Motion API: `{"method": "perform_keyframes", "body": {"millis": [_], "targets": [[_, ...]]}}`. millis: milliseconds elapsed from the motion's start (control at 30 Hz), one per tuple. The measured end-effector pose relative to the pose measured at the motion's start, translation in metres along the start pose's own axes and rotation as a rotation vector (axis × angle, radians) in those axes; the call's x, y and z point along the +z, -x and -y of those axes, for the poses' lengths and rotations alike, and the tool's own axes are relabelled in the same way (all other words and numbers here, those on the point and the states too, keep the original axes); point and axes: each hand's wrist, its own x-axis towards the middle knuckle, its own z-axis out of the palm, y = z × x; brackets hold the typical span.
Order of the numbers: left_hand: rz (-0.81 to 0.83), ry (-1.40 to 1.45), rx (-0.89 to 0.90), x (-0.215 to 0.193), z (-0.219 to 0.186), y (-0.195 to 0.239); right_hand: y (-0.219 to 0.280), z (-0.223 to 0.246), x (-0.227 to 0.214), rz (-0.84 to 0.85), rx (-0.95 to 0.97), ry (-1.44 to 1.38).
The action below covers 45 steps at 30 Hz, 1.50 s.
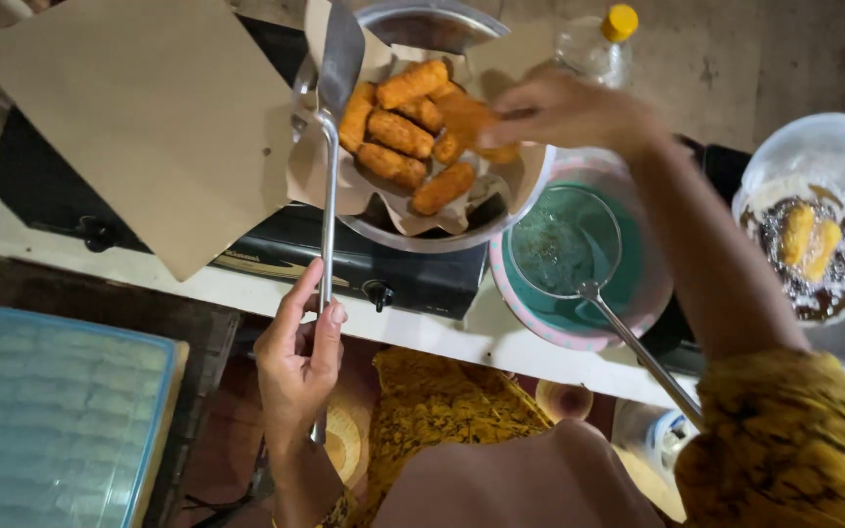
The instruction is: Frying snacks in a wok and transferring them to a serving container
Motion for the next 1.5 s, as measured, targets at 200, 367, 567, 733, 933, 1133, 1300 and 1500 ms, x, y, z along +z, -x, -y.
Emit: {"method": "perform_keyframes", "body": {"millis": [200, 367, 567, 733, 933, 1133, 1300, 1500], "targets": [[-0.045, -0.005, -0.115, -0.012, -0.003, 0.011, -0.098, 0.043, 0.036, 0.151, 0.176, 0.164], [-0.125, -0.002, -0.216, -0.021, 0.010, 0.024, -0.128, 0.021, 0.077, 0.139, -0.058, 0.180], [-0.140, -0.044, -0.182, -0.023, 0.013, 0.022, -0.097, 0.058, 0.081, 0.236, 0.220, 0.083], [-0.087, -0.046, -0.181, -0.016, 0.004, 0.009, -0.088, 0.059, 0.091, 0.147, 0.265, 0.007], [-0.013, -0.073, 0.025, -0.007, 0.000, -0.002, -0.084, 0.043, 0.113, 0.059, 0.196, 0.011], [-0.022, -0.152, 0.363, -0.002, 0.002, -0.009, -0.057, 0.019, 0.097, -0.107, 0.054, 0.163], [0.076, -0.248, 0.239, 0.008, 0.007, -0.008, -0.054, -0.036, 0.115, -0.635, 0.000, 0.678], [0.092, -0.355, 0.294, 0.012, -0.017, -0.009, -0.059, -0.011, 0.115, -0.567, 0.170, 0.619]]}}
